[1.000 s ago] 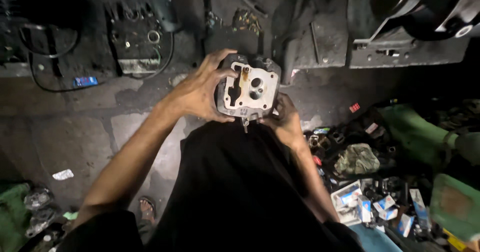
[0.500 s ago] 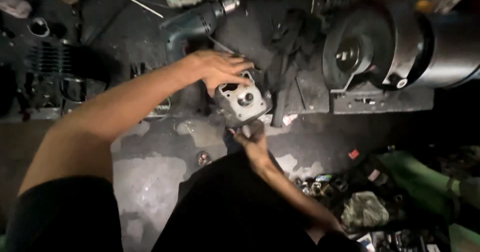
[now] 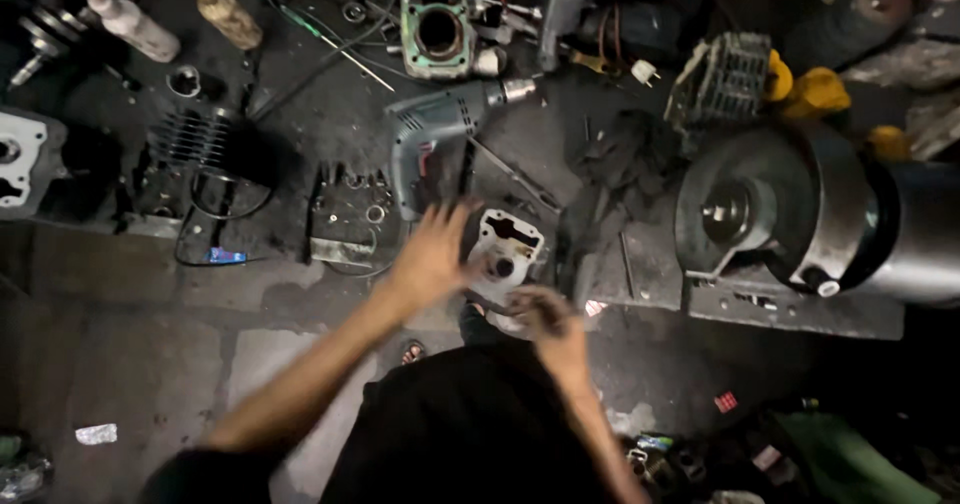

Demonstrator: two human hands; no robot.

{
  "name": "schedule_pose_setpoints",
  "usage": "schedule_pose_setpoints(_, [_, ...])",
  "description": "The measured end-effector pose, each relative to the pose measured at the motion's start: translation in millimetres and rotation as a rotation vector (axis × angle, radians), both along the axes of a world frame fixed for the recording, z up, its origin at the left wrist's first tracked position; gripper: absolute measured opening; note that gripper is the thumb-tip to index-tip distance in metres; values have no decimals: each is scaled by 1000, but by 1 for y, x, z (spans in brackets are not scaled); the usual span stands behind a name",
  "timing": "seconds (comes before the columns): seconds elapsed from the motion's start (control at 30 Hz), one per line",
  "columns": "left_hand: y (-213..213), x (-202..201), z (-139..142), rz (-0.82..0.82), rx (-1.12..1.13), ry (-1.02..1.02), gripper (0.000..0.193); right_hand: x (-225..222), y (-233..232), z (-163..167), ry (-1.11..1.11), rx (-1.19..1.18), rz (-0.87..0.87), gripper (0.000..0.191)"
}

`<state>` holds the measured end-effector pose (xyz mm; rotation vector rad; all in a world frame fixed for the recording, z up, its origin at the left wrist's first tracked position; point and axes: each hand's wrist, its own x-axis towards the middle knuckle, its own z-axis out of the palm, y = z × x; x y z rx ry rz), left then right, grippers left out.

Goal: The person works on a small engine cylinder head at a cluttered workshop bench. They handle the head, use a socket wrench and a power drill on it, fit components into the head, and press parts into place by hand before setting the head down and stepping away.

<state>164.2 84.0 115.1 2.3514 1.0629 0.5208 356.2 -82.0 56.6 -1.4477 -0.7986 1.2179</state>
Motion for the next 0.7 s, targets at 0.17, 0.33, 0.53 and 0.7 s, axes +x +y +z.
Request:
schedule_pose_setpoints(0.17, [-44, 1, -16, 64, -123, 219, 135, 30, 47, 30, -538, 52, -31, 38])
schedule_pose_setpoints(0.33, [-29, 10, -21, -76, -64, 318, 132, 26, 82, 46, -735, -551, 36, 66])
schedule_pose_setpoints(0.53, [-7, -5, -32, -206, -216, 227, 135, 27, 83, 22, -831, -420, 144, 79])
schedule_pose_setpoints(0.7, [8, -13, -45, -379, 142, 102, 108, 26, 72, -14, -530, -329, 41, 79])
